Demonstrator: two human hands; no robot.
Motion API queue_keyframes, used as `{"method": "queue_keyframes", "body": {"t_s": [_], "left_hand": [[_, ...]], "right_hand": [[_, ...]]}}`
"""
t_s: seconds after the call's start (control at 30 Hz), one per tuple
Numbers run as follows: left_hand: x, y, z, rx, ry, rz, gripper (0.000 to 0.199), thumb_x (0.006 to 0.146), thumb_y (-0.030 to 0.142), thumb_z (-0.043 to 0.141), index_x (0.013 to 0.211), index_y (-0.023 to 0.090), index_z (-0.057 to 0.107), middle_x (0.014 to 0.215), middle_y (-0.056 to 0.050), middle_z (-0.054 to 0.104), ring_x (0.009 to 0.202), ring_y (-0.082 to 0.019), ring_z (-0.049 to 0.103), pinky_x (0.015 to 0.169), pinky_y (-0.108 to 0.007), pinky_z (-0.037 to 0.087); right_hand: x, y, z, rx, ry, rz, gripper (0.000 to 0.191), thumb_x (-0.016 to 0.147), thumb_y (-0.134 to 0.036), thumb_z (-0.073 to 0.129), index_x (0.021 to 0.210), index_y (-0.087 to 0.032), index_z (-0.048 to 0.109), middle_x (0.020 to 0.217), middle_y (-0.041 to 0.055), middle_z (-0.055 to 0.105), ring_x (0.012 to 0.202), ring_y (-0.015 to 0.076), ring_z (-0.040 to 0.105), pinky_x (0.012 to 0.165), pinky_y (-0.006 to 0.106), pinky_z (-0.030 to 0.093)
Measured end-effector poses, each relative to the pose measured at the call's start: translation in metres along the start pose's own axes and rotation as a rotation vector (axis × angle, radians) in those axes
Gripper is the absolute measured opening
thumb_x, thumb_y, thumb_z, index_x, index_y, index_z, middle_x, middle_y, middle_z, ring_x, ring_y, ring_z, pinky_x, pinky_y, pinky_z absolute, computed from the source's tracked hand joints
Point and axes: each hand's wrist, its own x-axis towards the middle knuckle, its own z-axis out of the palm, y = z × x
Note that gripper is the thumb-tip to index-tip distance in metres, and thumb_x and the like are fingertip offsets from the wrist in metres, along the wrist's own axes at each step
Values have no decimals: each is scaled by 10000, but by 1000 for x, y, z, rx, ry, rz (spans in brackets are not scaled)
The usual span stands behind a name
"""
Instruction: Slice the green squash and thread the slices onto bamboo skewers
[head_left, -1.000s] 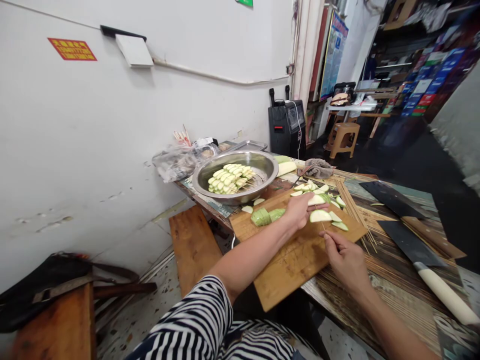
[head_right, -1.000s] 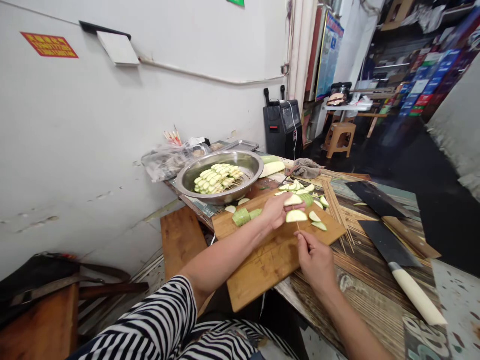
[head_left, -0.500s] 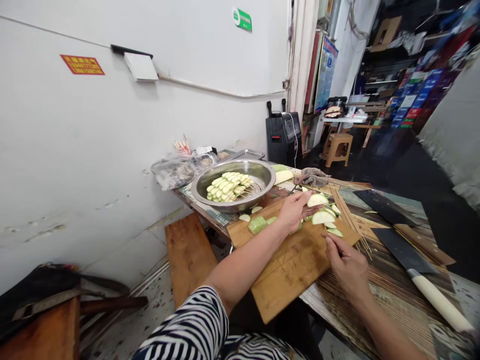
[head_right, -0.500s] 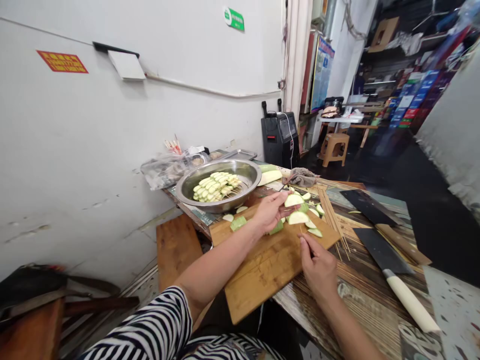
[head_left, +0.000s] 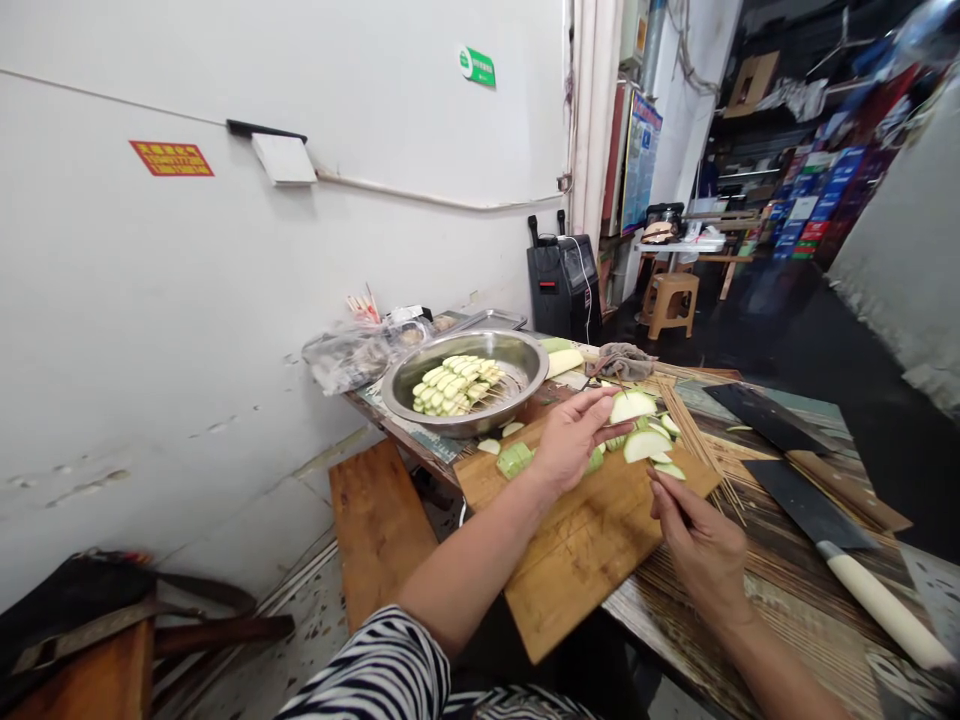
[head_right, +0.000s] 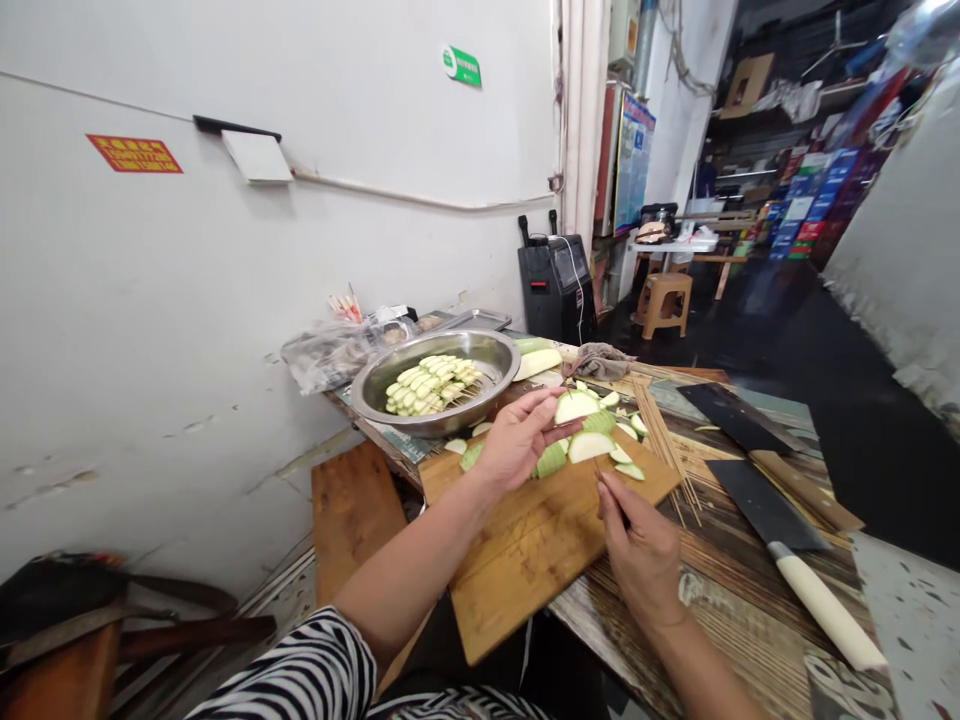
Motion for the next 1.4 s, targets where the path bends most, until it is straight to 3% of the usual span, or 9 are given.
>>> {"method": "queue_keyframes", "body": {"t_s": [0.23, 0.47, 0.7, 0.77, 0.9, 0.97, 1.07, 1.2, 1.4], "left_hand": [[-4, 3, 7, 56, -34, -86, 202, 768, 230, 664, 936, 125, 622, 900, -89, 692, 901, -228, 668, 814, -308, 504], [6, 3, -4, 33, 127, -128, 50, 812, 138, 599, 830, 96, 619, 825, -85, 691, 855, -206, 680, 870, -321, 487], [13, -9, -15, -6, 239, -191, 98, 852, 97, 517, 834, 77, 611, 823, -117, 692, 789, -194, 690, 872, -349, 502], [18, -5, -21, -26, 270, -163, 103, 855, 92, 508, 831, 65, 605, 832, -134, 690, 819, -206, 687, 878, -361, 502], [28, 24, -35, -98, 371, 83, 107, 868, 67, 470, 823, 75, 567, 873, -118, 685, 935, -206, 661, 912, -349, 487], [29, 38, -38, -101, 340, 111, 93, 871, 81, 471, 829, 87, 553, 911, -111, 680, 987, -221, 641, 930, -373, 477], [22, 48, -37, -109, 280, 31, 86, 872, 107, 472, 818, 93, 537, 958, -138, 669, 1017, -248, 627, 930, -403, 476], [11, 46, -34, -123, 286, -94, 83, 869, 117, 473, 834, 85, 541, 949, -159, 670, 972, -248, 646, 912, -443, 484], [5, 47, -38, -66, 286, -92, 120, 875, 159, 489, 880, 92, 588, 890, -131, 691, 894, -226, 669, 912, -476, 471]], "right_hand": [[0, -4, -1, -14, -83, -20, 262, 834, -296, 571, 1035, -180, 693, 953, 56, 719, 789, 185, 687, 776, 304, 553], [10, -15, -4, -32, -107, -90, 243, 838, -294, 557, 979, -173, 713, 916, 57, 726, 765, 191, 694, 768, 302, 557], [8, -11, -3, -124, -134, -117, 270, 855, -323, 519, 951, -164, 716, 908, 62, 727, 762, 200, 697, 713, 296, 564], [6, -7, -2, -143, -142, -124, 274, 857, -327, 512, 956, -172, 715, 914, 62, 726, 761, 206, 697, 704, 302, 565], [5, -3, -4, -132, -138, -88, 276, 845, -362, 518, 901, -189, 727, 853, 49, 733, 707, 208, 699, 672, 298, 572], [6, -5, -6, -97, -112, -60, 280, 839, -375, 527, 916, -191, 724, 864, 45, 732, 729, 209, 699, 702, 298, 569], [5, -13, -7, -18, -140, -65, 280, 840, -359, 533, 1005, -212, 704, 896, 25, 730, 698, 184, 697, 680, 268, 565], [-2, -23, -7, 10, -209, -168, 285, 836, -311, 546, 1070, -226, 685, 871, 16, 733, 596, 152, 680, 570, 222, 545], [-6, -24, -7, -49, -165, -233, 276, 830, -280, 568, 1072, -205, 678, 928, 35, 725, 725, 176, 697, 693, 248, 555]]}}
